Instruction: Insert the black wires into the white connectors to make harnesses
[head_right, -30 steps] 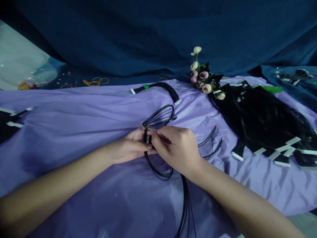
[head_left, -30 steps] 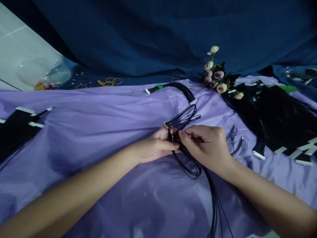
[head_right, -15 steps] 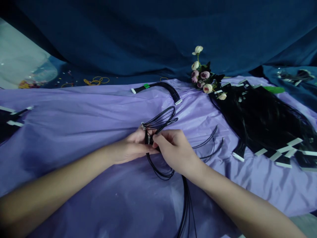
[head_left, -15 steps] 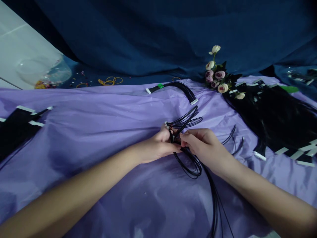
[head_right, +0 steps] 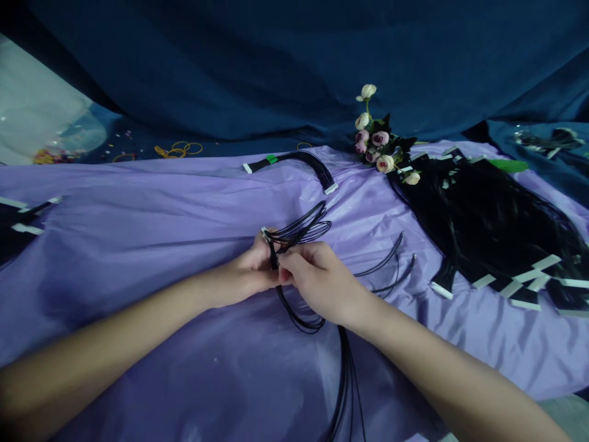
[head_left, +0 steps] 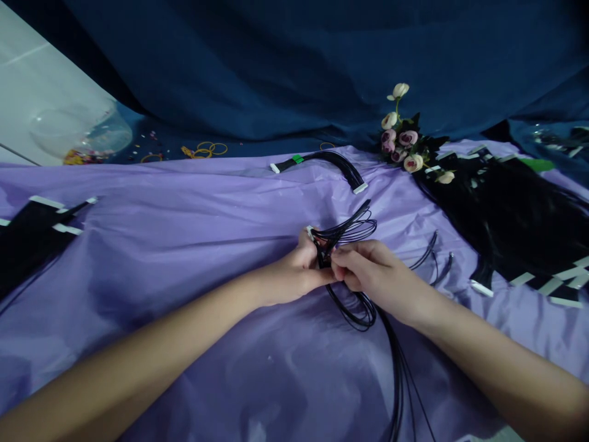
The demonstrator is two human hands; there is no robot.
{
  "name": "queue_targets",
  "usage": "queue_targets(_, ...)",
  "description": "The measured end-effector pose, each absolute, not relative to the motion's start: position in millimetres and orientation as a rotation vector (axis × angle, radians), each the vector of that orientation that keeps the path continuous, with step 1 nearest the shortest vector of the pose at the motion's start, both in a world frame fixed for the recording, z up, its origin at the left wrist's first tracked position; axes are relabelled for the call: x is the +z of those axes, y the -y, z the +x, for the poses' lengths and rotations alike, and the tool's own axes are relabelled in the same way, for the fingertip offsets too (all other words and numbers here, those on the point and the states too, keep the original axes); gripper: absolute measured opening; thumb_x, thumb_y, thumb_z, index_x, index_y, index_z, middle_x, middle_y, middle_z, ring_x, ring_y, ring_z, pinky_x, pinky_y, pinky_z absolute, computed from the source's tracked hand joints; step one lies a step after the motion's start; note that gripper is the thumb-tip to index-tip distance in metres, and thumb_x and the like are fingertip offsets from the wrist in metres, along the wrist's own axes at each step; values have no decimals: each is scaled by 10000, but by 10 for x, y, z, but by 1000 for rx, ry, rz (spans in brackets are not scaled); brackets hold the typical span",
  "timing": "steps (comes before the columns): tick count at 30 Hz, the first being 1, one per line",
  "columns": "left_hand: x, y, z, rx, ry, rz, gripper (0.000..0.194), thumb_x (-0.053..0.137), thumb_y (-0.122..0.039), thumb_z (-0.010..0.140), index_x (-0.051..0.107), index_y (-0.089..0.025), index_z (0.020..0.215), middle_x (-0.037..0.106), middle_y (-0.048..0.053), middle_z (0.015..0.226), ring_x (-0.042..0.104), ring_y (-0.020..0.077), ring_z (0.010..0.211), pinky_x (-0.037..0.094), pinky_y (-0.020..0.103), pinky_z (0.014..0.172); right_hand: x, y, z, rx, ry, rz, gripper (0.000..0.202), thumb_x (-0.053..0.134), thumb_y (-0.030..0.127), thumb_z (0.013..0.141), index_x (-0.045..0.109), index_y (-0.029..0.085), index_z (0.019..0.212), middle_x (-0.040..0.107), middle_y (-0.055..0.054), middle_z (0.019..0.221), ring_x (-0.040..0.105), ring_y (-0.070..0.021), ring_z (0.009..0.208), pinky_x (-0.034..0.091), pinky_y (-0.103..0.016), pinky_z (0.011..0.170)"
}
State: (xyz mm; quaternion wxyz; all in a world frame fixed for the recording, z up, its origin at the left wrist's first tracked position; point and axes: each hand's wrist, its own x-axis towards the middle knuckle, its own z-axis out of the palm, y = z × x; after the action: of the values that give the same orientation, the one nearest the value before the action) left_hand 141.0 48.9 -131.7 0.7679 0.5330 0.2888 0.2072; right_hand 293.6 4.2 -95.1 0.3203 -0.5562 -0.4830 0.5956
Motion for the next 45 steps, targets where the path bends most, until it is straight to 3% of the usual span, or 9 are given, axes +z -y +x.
queue_targets(3,-1341,-494,1395,453,-635,1195,458,655,-142,724,317,-219,1024,488,39,1084,485,203,1080,397,367,881,-965,-13,2921,1254,1577,-1481,299,414,248,895,513,167,625,417,50,539,350,-61,477,276,-217,484)
queue_targets(6,-1345,-498,1390,472,-617,1226,427,629,-122,725,313,-224,995,483,34,1101,468,192,1094,400,350,876,-992,19,2915,620,1930,-1543,274,418,229,920,532,167,678,498,35,574,435,-86,518,324,-253,582)
queue_targets(9,-1333,-495,1394,493,-616,1293,431,611,-117,732,310,-223,1022,479,36,1104,462,186,1094,398,354,899,-1022,32,2912,-24,2154,-1502,253,471,266,931,587,164,731,552,24,566,462,-109,494,315,-287,614)
queue_targets(13,-1315,-485,1412,503,-619,1318,406,622,-167,729,302,-222,972,483,22,1001,494,177,974,405,356,845,-1041,25,2896,-407,2202,-1414,229,528,208,902,590,175,684,603,16,572,508,-128,490,273,-296,567)
queue_targets(16,-1277,-478,1426,501,-603,1313,396,608,-173,728,268,-230,924,456,17,980,478,158,925,407,341,808,-1047,23,2877,-316,2174,-1468,246,513,197,897,558,175,657,563,19,523,463,-119,451,266,-295,563)
queue_targets(25,-1240,-454,1422,480,-560,1337,418,622,-179,735,235,-249,875,381,-13,872,442,151,833,389,316,704,-961,7,2845,767,1855,-1592,296,403,256,936,468,188,656,464,26,567,411,-97,522,275,-257,552)
queue_targets(34,-1248,-462,1433,486,-517,1385,409,608,-120,768,231,-249,859,449,39,1027,481,201,1051,426,356,835,-990,-39,2857,812,1822,-1600,295,399,279,938,450,186,662,465,20,600,399,-103,558,271,-268,562)
queue_targets(40,-1287,-463,1431,505,-562,1296,450,668,-111,705,290,-232,917,455,62,1125,447,218,1141,388,379,928,-942,-52,2912,809,1873,-1571,293,435,285,935,495,180,668,496,23,600,417,-96,549,285,-256,549)
queue_targets(45,-1305,-485,1409,477,-533,977,419,664,-110,729,396,-212,1034,523,58,1143,512,212,1126,374,410,975,-813,-104,3256,877,2164,-1400,65,601,246,851,639,194,852,643,3,775,558,-117,682,395,-226,635)
